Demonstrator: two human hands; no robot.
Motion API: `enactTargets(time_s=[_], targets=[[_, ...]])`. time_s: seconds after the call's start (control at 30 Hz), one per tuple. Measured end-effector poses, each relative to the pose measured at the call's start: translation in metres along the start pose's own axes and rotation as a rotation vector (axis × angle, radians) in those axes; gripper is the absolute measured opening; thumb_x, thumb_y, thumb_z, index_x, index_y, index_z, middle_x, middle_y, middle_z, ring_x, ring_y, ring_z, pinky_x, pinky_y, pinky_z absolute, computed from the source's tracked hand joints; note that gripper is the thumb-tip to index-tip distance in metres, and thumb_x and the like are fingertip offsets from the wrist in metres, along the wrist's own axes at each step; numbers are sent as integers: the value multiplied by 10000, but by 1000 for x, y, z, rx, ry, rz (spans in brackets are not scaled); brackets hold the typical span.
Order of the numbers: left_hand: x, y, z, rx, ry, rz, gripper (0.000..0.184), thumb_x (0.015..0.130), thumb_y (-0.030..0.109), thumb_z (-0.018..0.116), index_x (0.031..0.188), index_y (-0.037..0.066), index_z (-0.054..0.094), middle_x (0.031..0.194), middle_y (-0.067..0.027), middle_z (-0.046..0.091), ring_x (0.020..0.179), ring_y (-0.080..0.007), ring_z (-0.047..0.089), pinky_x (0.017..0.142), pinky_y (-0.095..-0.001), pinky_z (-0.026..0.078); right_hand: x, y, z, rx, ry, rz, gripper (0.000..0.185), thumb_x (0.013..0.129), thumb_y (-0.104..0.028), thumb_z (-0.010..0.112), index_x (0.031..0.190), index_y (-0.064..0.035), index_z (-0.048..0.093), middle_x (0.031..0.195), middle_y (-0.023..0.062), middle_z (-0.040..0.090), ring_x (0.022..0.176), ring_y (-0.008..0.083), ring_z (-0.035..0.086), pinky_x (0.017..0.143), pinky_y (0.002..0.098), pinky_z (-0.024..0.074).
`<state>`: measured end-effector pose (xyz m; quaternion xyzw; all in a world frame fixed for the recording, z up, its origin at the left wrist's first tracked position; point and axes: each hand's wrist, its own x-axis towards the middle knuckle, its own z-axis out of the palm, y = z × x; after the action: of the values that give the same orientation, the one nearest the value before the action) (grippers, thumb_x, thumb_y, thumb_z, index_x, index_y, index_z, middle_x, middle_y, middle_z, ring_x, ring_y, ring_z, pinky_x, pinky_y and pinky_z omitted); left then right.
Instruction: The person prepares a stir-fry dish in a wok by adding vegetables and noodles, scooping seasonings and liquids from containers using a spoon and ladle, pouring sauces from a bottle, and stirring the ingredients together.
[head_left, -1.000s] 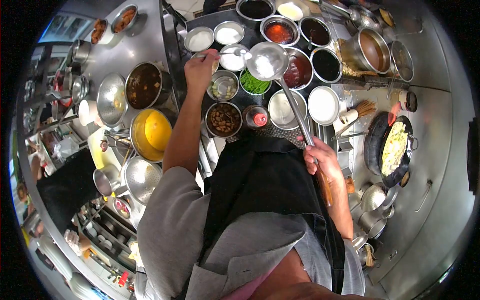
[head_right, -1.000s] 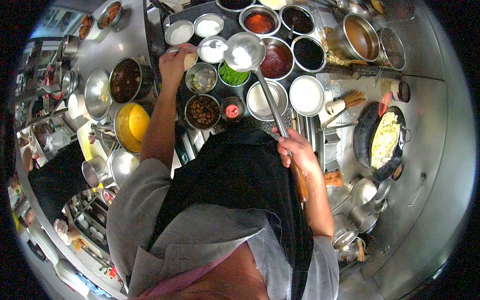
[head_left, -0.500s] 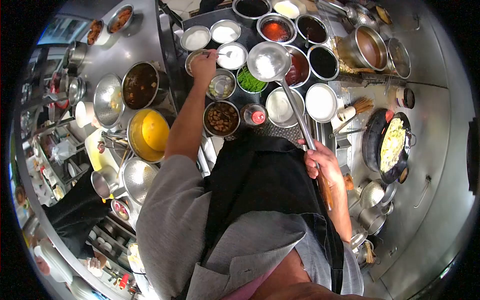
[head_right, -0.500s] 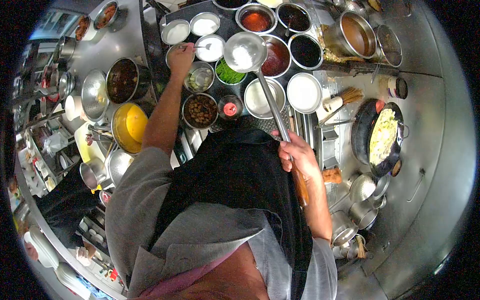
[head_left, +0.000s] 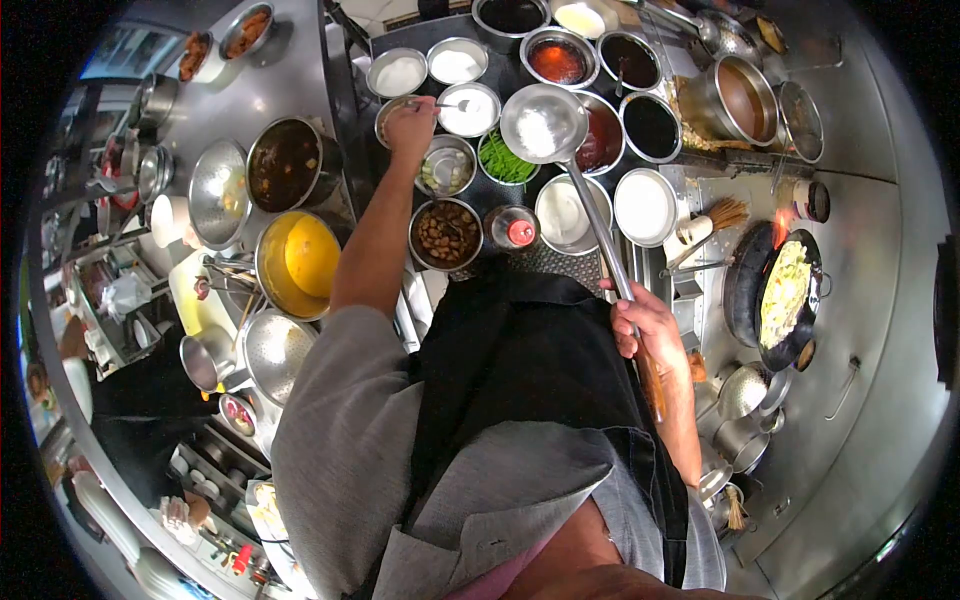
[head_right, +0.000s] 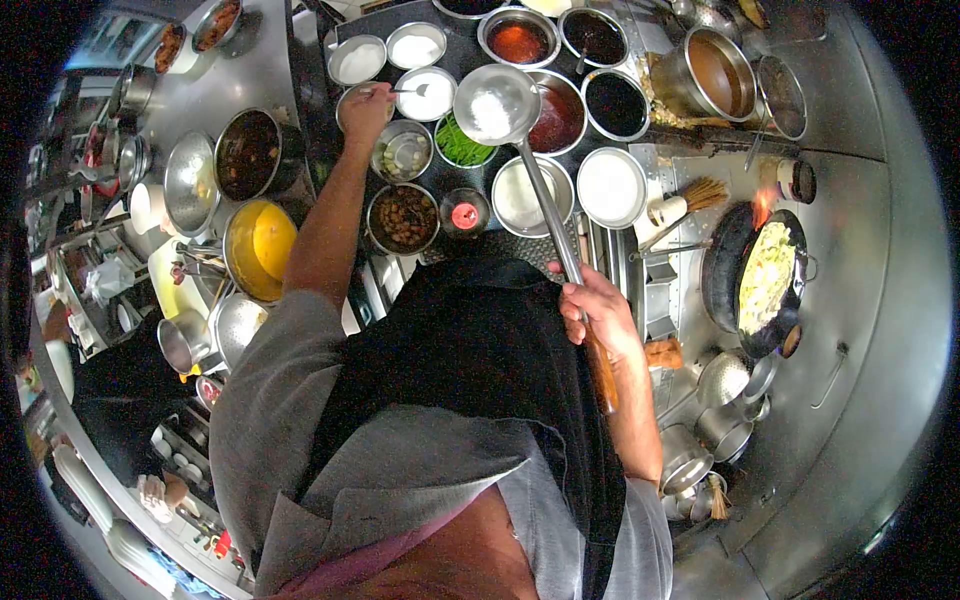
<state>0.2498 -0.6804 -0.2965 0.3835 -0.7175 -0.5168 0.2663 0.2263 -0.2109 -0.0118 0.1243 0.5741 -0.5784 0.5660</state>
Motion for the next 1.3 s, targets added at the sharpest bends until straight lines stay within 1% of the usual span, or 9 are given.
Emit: enactTargets(time_s=[0.13, 0.23, 0.33, 0.43, 0.57, 0.67, 0.9, 1.17, 1.3], targets=[[-19, 44, -14, -192, 26, -58, 278, 927, 297, 668, 890, 46, 782, 807, -84, 761, 729, -173, 709, 707, -316, 533, -1, -1, 3, 2, 6, -2, 389, 971, -124, 539, 1344, -13, 538, 638, -14, 443, 417, 71, 369, 384, 220, 312], [-31, 69, -32, 113, 78, -1, 265, 929, 285, 668, 895, 49, 784, 812, -77, 762, 716, -179, 705, 706, -326, 539, 2, -1, 2, -27, -11, -8, 389, 967, -119, 542, 1345, -29, 544, 637, -21, 442, 427, 73, 382, 394, 222, 325], [-48, 92, -51, 5, 48, 8, 255, 918, 278, 671, 916, 49, 782, 831, -88, 761, 726, -184, 709, 714, -340, 546, 6, -4, 5, -58, -29, 0, 387, 967, -116, 542, 1346, -39, 548, 638, -24, 441, 433, 73, 389, 399, 223, 333], [-73, 132, -70, 1, 234, 228, 283, 935, 304, 646, 969, 57, 780, 872, -88, 765, 784, -209, 724, 779, -306, 545, 11, -8, 6, -51, -70, 41, 381, 972, -115, 537, 1346, -41, 549, 644, -23, 443, 434, 70, 390, 398, 219, 331], [-59, 66, -82, 585, 344, 133, 220, 891, 320, 674, 928, 135, 788, 842, -157, 733, 794, -342, 703, 729, -414, 557, 14, -8, 8, -59, -116, 78, 374, 977, -113, 533, 1344, -41, 551, 656, -18, 448, 433, 70, 389, 397, 218, 327], [-61, 44, -76, 764, 289, 193, 222, 890, 317, 675, 940, 133, 787, 853, -151, 735, 807, -336, 707, 735, -414, 557, 10, -8, 9, -68, -111, 61, 380, 969, -128, 537, 1332, -14, 544, 652, -13, 449, 431, 68, 370, 392, 219, 311], [-44, -35, -58, 148, 271, 0, 221, 895, 264, 663, 956, 89, 784, 877, -136, 752, 850, -293, 720, 780, -384, 552, 3, -5, 2, -62, -104, 44, 397, 968, -117, 533, 1354, -19, 531, 640, -16, 443, 422, 74, 375, 389, 227, 309], [-56, 14, -77, -245, 333, -246, 195, 911, 139, 653, 964, -12, 764, 970, -106, 766, 848, -186, 709, 804, -324, 527, 3, -6, 4, -76, -96, 33, 393, 966, -122, 535, 1342, -9, 533, 641, -13, 449, 413, 72, 368, 385, 225, 301], [-52, 1, -77, -90, 301, -195, 219, 914, 134, 664, 1032, -35, 738, 924, -106, 760, 826, -171, 697, 791, -314, 526, 11, -7, 4, -81, -117, 51, 383, 973, -112, 537, 1346, -29, 543, 641, -16, 439, 430, 73, 382, 393, 223, 313]])
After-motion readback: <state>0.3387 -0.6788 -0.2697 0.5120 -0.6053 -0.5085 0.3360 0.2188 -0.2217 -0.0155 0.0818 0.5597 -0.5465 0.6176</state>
